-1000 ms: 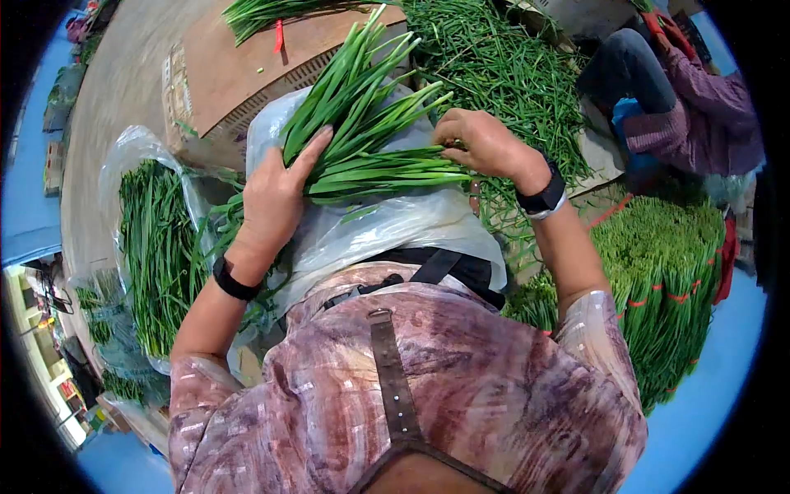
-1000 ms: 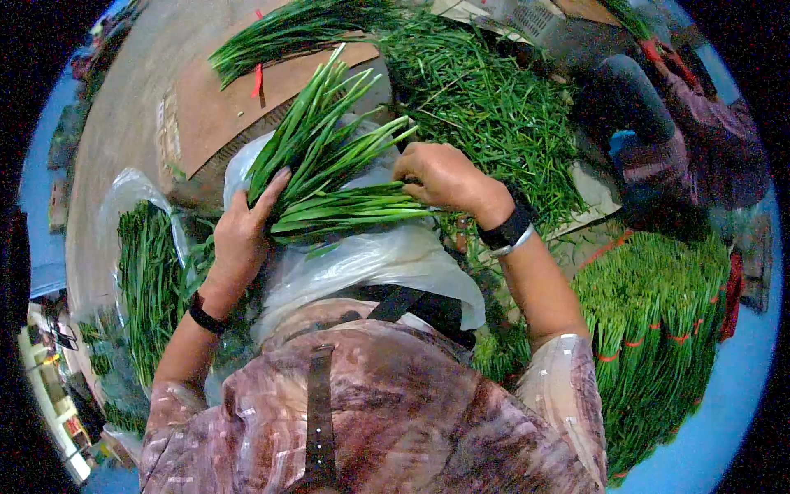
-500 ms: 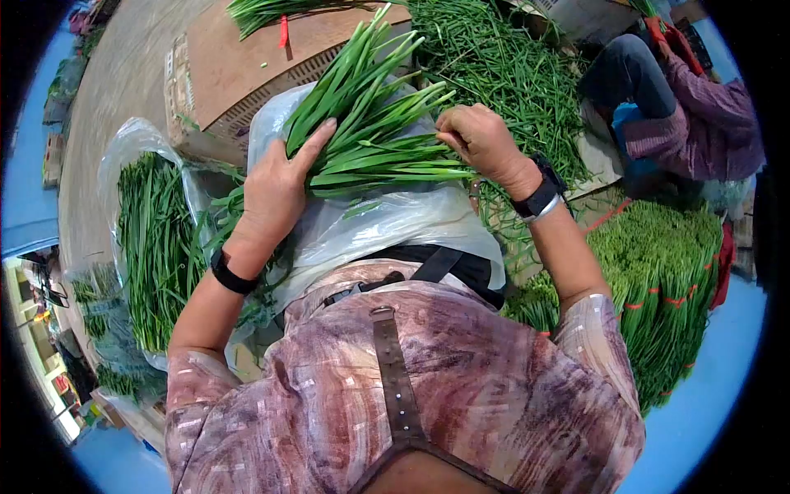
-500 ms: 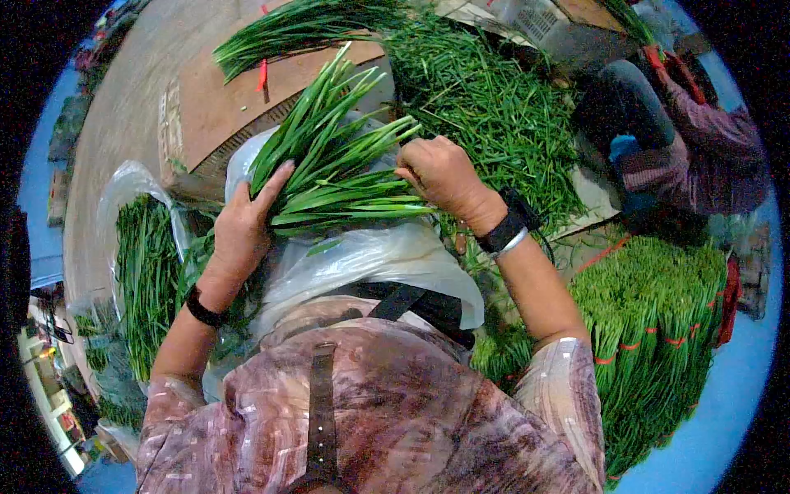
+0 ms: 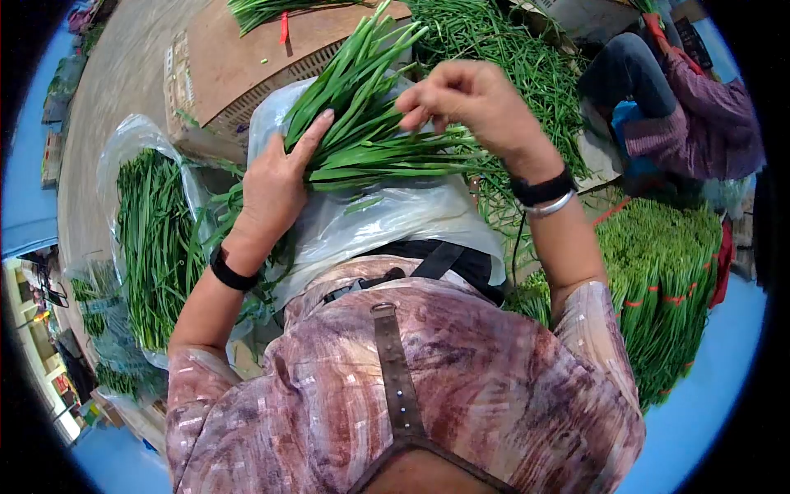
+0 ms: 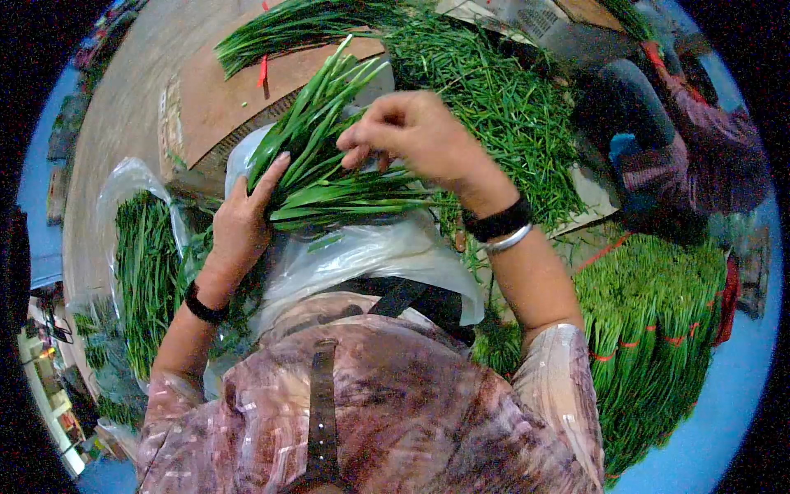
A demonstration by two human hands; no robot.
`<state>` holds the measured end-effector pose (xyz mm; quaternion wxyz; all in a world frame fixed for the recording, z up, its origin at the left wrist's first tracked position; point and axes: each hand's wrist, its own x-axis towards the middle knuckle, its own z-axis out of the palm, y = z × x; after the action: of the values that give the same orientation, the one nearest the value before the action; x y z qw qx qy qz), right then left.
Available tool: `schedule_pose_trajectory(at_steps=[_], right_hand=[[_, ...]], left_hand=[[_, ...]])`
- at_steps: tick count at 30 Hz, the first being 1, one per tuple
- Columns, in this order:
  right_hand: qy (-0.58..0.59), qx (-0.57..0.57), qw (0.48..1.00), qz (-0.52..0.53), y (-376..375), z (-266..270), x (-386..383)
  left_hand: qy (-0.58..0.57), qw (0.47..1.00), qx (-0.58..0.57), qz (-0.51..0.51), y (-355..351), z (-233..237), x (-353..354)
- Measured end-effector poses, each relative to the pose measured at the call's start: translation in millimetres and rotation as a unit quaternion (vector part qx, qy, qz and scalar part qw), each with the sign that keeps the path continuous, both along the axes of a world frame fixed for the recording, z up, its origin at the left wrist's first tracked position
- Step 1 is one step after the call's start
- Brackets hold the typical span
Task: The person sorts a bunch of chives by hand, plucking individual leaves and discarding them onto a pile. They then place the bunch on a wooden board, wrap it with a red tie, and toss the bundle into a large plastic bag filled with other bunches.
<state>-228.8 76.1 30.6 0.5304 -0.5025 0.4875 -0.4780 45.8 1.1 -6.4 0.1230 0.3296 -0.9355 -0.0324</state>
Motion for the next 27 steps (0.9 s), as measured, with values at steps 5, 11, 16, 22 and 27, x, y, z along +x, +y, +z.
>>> schedule_pose_trajectory(at_steps=[5, 11, 16, 22, 27], right_hand=[[-0.17, -0.043, 0.983, -0.056, 27, -1, -89], [0.336, 0.114, 0.916, -0.189, 75, -108, -139], [0.098, 0.114, 0.981, -0.124, 75, -112, -60], [0.13, 0.025, 0.986, -0.107, 74, -132, -16], [0.314, -0.111, 0.927, -0.175, 85, -131, -30]], left_hand=[[0.059, 0.998, -0.003, -0.009, 2, 0, 0], [0.054, 0.998, 0.027, 0.021, -4, -11, 6], [0.115, 0.993, 0.023, 0.004, -7, -12, 3], [0.067, 0.994, 0.076, 0.033, -7, -11, 8], [0.084, 0.995, 0.055, 0.02, -9, -14, 10]])
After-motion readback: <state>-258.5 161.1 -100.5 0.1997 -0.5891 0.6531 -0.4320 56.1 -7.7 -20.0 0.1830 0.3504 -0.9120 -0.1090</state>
